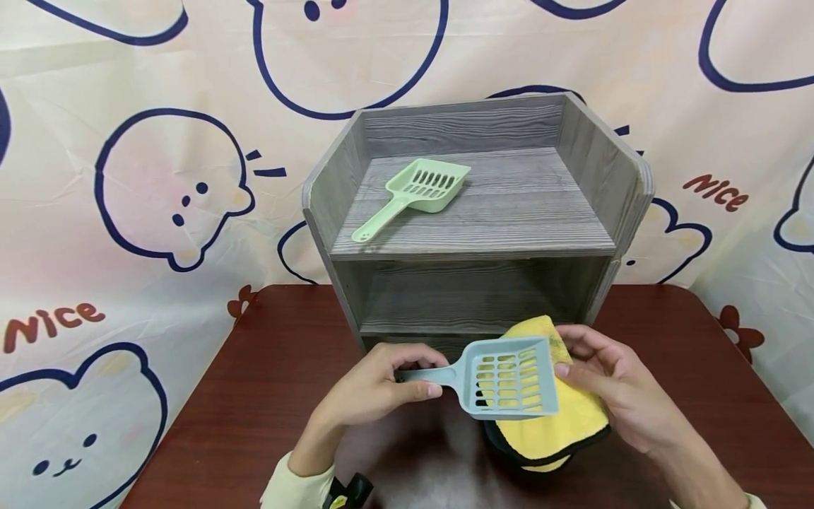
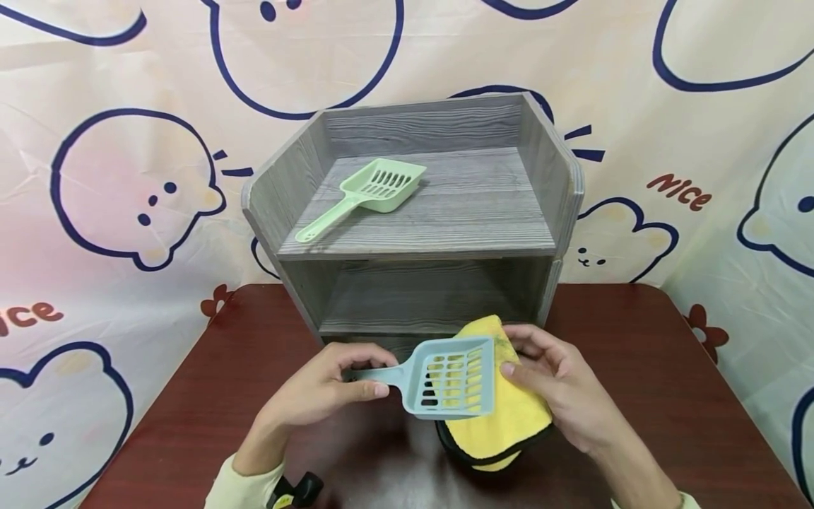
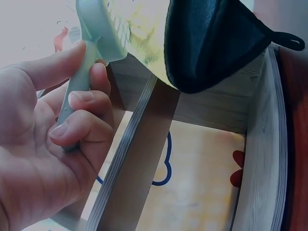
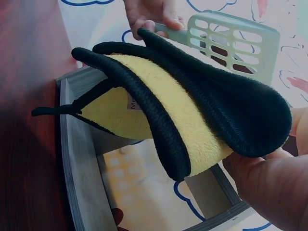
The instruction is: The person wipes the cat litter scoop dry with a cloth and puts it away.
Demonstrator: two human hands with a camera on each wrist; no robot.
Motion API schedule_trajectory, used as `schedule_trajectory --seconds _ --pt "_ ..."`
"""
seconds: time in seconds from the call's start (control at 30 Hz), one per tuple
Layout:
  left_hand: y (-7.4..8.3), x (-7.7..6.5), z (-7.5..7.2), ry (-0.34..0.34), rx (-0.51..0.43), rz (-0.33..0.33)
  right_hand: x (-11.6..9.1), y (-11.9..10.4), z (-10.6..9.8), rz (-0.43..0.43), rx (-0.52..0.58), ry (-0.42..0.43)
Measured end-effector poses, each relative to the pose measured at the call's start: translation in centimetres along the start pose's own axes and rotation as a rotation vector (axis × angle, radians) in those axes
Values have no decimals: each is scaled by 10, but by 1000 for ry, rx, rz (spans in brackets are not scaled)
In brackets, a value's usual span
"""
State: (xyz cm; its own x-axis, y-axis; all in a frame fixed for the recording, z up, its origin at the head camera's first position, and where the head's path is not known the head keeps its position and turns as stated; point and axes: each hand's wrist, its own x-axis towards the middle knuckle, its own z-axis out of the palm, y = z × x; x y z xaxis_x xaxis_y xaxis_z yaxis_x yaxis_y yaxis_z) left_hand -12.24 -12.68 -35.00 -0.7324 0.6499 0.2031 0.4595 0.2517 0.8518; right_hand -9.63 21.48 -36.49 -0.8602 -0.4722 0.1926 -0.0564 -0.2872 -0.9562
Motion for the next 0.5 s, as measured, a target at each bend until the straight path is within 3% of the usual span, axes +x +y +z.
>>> schedule_trajectory --seconds 0.5 --pt "9 7 9 -16 -36 -1 6 18 9 -18 51 -58"
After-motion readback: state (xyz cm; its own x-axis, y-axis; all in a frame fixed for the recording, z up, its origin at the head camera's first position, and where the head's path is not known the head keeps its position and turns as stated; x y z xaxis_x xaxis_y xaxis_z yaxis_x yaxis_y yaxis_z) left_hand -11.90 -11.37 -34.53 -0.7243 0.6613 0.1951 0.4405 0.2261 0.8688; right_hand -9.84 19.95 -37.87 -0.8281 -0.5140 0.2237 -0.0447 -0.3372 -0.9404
